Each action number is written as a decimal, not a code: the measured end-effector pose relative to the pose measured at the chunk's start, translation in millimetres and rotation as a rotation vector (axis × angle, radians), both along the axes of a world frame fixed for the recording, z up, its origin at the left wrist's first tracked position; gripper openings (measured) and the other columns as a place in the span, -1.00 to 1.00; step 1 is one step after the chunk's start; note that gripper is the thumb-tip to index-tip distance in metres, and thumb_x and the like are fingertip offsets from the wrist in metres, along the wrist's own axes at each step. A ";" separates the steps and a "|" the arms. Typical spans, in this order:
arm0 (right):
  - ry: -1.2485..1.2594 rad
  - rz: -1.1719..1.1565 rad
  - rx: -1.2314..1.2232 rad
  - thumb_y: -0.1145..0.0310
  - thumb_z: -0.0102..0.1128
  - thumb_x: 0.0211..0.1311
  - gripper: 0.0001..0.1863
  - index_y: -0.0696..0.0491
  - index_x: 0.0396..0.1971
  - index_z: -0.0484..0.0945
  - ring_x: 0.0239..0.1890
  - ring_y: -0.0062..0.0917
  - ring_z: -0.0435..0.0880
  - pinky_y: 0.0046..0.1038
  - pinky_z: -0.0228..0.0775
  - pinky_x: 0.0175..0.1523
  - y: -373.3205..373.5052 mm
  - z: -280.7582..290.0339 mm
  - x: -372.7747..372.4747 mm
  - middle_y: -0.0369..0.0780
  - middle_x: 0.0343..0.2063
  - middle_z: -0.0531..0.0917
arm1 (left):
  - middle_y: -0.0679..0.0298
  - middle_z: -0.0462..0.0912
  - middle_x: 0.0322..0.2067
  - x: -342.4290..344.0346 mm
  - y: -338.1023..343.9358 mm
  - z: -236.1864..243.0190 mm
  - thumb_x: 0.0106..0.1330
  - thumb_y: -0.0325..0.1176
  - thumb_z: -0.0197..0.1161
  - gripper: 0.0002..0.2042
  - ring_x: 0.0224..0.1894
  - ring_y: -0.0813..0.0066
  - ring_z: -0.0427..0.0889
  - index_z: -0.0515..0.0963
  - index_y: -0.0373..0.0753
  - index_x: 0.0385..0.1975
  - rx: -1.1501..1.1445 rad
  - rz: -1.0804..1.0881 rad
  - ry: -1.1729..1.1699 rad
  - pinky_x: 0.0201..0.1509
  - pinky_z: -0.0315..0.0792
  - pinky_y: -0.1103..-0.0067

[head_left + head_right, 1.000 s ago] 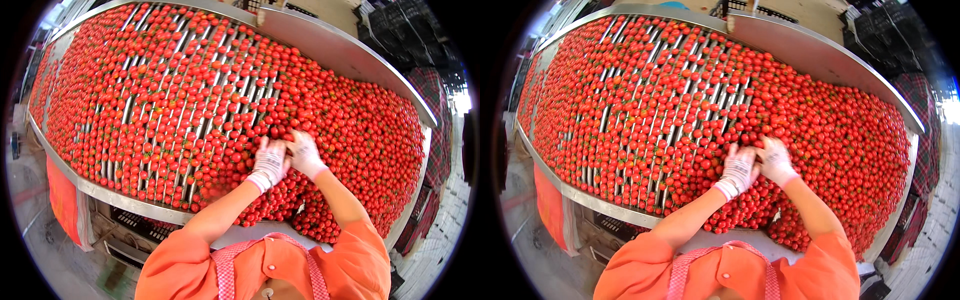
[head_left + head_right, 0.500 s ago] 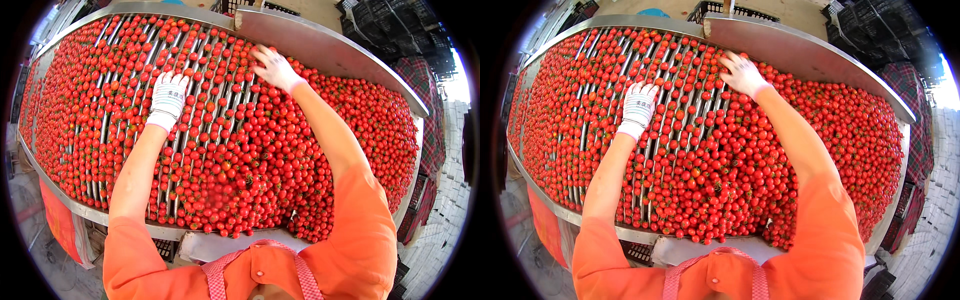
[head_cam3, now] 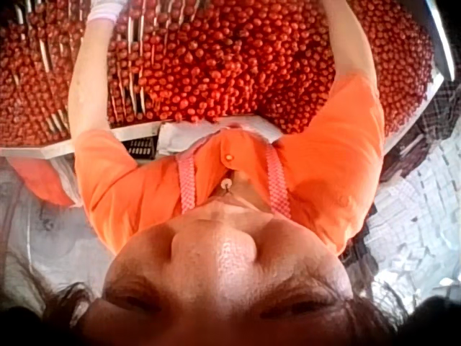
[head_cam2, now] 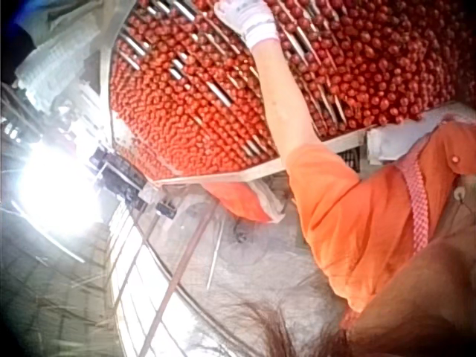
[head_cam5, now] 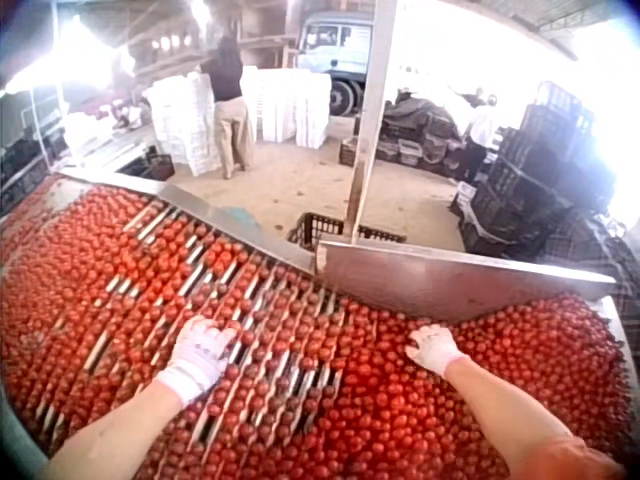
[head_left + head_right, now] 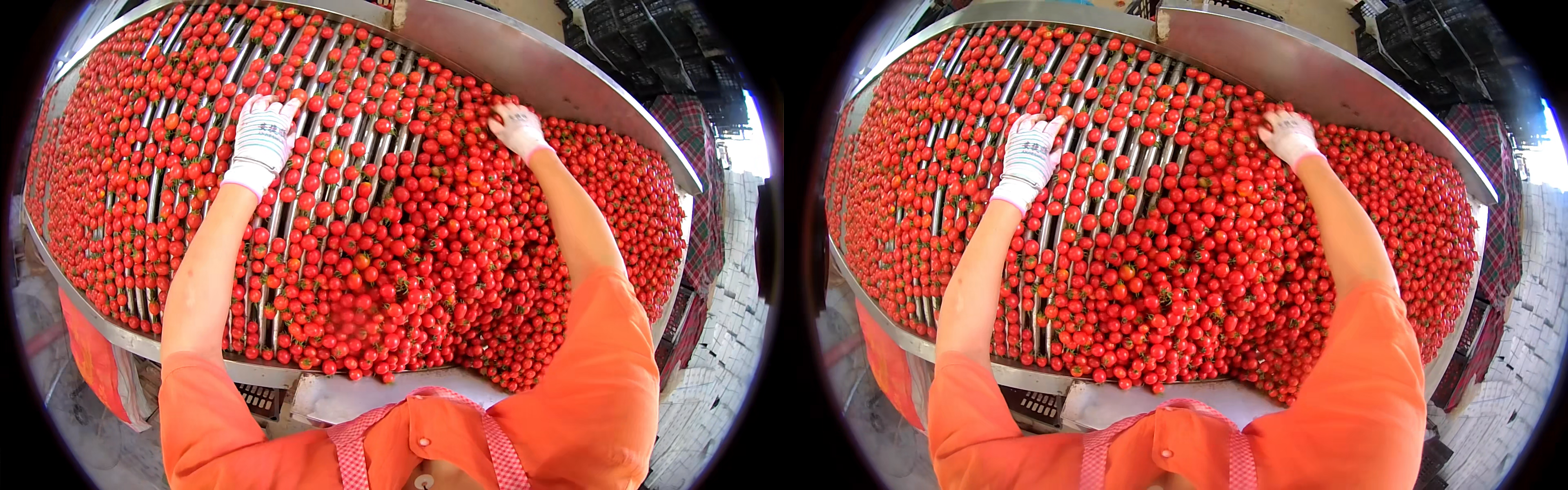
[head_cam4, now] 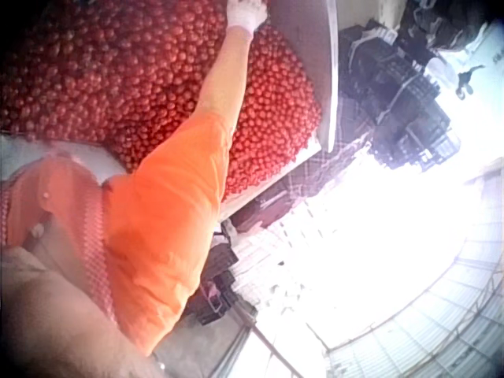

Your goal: The person sorts cherry tomatoes on a conveyor belt by hand, picking out damaged or off-color tomatoes and placing them into a crate below the belt.

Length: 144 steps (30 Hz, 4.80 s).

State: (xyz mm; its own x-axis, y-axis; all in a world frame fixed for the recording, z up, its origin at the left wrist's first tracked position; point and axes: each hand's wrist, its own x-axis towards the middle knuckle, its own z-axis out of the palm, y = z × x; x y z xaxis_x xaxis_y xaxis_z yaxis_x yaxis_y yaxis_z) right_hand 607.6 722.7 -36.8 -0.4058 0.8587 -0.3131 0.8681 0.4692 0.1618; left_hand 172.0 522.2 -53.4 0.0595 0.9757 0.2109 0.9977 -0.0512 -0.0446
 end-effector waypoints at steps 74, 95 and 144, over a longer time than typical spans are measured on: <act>0.757 0.690 -0.151 0.15 0.31 -0.02 -0.45 -0.08 0.05 0.52 0.32 -0.10 0.26 0.03 -0.07 0.45 -480.1 -0.8 -109.9 -0.02 0.24 0.36 | 0.16 0.65 -0.23 84.8 -522.4 13.7 0.31 -0.18 0.30 -0.78 -0.28 0.32 0.63 0.61 -0.19 -0.21 0.743 1.242 -2.798 -0.46 0.56 0.63; 0.552 0.218 0.384 0.18 0.34 -0.03 -0.73 -0.04 -0.31 0.67 0.30 -0.14 0.29 0.00 0.03 0.41 -374.4 -41.8 36.6 -0.15 0.16 0.42 | -0.09 0.00 0.43 162.2 -357.7 10.5 0.00 0.36 0.27 0.02 0.49 -0.09 -0.10 0.08 0.01 0.46 -0.432 0.119 -0.148 0.46 -0.32 -0.12; 0.158 -0.079 0.168 0.10 0.20 0.23 -0.69 -0.08 -0.10 0.54 -0.03 -0.37 0.54 -0.19 0.36 0.00 -369.0 -56.9 24.8 -0.24 -0.14 0.58 | -0.05 0.06 0.41 283.7 -296.8 -19.6 0.14 0.13 0.28 -0.14 0.47 -0.14 -0.04 0.16 -0.19 0.39 -0.341 0.047 -0.249 0.47 -0.25 -0.08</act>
